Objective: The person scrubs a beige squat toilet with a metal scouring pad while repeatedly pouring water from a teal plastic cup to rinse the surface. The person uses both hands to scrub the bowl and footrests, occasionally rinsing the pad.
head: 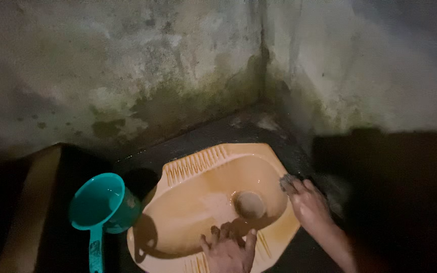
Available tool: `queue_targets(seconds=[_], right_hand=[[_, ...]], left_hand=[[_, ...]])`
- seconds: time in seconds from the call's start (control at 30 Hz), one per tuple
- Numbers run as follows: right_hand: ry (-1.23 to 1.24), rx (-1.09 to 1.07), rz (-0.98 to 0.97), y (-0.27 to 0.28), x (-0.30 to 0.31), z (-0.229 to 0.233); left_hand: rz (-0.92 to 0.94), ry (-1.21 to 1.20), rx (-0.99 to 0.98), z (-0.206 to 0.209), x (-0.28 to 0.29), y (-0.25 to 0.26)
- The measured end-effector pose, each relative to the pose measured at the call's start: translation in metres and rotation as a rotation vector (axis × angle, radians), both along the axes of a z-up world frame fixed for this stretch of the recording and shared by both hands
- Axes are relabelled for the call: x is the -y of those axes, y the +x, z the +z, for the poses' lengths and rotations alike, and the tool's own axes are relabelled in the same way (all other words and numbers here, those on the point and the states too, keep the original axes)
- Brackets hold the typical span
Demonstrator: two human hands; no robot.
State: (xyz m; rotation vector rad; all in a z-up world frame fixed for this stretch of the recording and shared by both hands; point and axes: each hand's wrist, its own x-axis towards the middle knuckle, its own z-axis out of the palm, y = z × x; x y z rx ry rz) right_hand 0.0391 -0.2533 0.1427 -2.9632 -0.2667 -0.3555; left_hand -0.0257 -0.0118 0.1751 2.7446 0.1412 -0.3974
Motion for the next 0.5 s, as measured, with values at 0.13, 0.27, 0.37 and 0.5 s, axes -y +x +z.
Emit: queue_targets(seconds=[0.13, 0.27, 0.37, 0.5], right_hand=[[-0.006, 0.029, -0.019, 0.004, -0.005, -0.005], [0.044, 0.090, -0.045, 0.059, -0.020, -0.010], [0.100, 0.099, -0.061, 0.086, -0.028, -0.007], [0.089, -0.094, -0.128, 0.056, -0.024, 0.001]], left_hand=[[-0.022, 0.010, -0.037, 0.000, -0.001, 0.002], [0.010, 0.021, -0.033, -0.001, 0.002, 0.002], [-0.014, 0.084, -0.090, -0.001, 0.002, 0.001], [0.006, 0.039, 0.057, -0.003, 0.002, 0.001]])
